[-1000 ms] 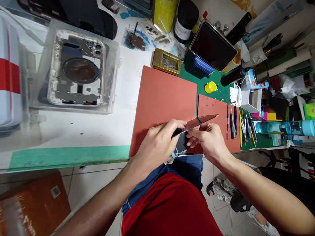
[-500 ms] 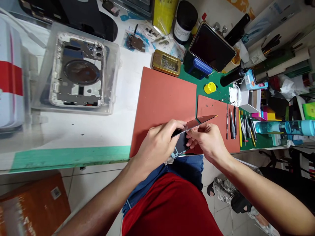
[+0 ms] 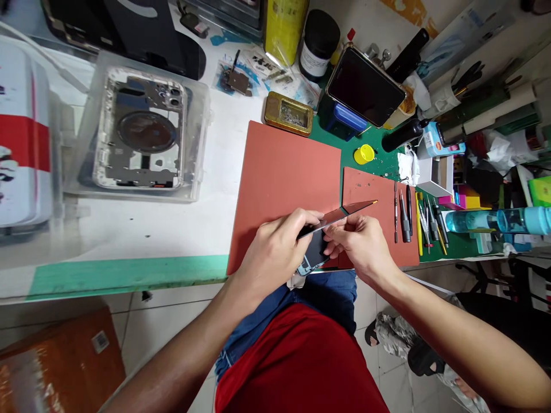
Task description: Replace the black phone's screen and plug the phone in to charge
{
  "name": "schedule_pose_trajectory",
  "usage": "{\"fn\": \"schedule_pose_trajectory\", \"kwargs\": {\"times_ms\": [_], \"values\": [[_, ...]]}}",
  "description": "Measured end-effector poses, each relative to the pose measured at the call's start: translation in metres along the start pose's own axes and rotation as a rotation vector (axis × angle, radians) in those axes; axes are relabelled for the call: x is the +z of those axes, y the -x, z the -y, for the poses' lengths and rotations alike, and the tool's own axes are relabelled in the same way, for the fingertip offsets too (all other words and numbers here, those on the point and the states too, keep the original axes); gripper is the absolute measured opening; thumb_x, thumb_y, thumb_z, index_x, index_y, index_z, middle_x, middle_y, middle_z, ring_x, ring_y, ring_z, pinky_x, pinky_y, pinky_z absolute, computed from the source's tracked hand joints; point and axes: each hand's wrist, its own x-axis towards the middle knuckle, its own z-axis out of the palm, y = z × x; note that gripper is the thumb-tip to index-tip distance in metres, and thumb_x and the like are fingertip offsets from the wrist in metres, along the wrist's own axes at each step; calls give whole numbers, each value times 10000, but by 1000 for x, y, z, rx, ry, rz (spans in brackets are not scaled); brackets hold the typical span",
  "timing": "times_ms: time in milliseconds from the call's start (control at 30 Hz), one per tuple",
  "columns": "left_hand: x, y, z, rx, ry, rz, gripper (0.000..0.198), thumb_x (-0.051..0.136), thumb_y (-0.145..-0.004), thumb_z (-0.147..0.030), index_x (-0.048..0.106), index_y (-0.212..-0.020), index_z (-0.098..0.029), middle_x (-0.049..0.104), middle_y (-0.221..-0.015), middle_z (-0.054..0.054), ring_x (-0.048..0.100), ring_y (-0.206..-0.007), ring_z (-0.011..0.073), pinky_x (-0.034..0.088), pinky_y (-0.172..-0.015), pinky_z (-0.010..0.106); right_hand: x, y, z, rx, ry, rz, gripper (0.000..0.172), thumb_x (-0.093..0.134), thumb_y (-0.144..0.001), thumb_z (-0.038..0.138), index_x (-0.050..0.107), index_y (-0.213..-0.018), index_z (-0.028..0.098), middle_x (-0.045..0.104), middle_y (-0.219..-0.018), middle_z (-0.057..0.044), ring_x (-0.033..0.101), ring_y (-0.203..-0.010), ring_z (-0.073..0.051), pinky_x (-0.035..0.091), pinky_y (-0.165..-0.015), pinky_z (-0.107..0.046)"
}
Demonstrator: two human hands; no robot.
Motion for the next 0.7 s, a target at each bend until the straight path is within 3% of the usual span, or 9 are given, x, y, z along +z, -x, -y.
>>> {"fn": "schedule_pose_trajectory", "kwargs": {"times_ms": [167, 700], "values": [[0, 0, 1, 15, -10, 9, 240, 667, -970, -10, 637, -1109, -204, 828, -1171, 33, 809, -1076, 182, 638, -922, 277, 1, -1, 0, -5, -27, -17, 237, 816, -678, 337, 658, -740, 171, 726, -660, -31, 705, -468, -184, 545, -420, -266], [0, 0, 0, 16, -9, 11, 234, 667, -976, -18, 640, -1117, -203, 827, -1179, 36, 810, -1068, 179, 642, -917, 277, 2, -2, -2, -30, -17, -6, 158, 744, -656, 292, 651, -703, 174, 688, -571, -8, 688, -455, -171, 564, -431, -253]]}}
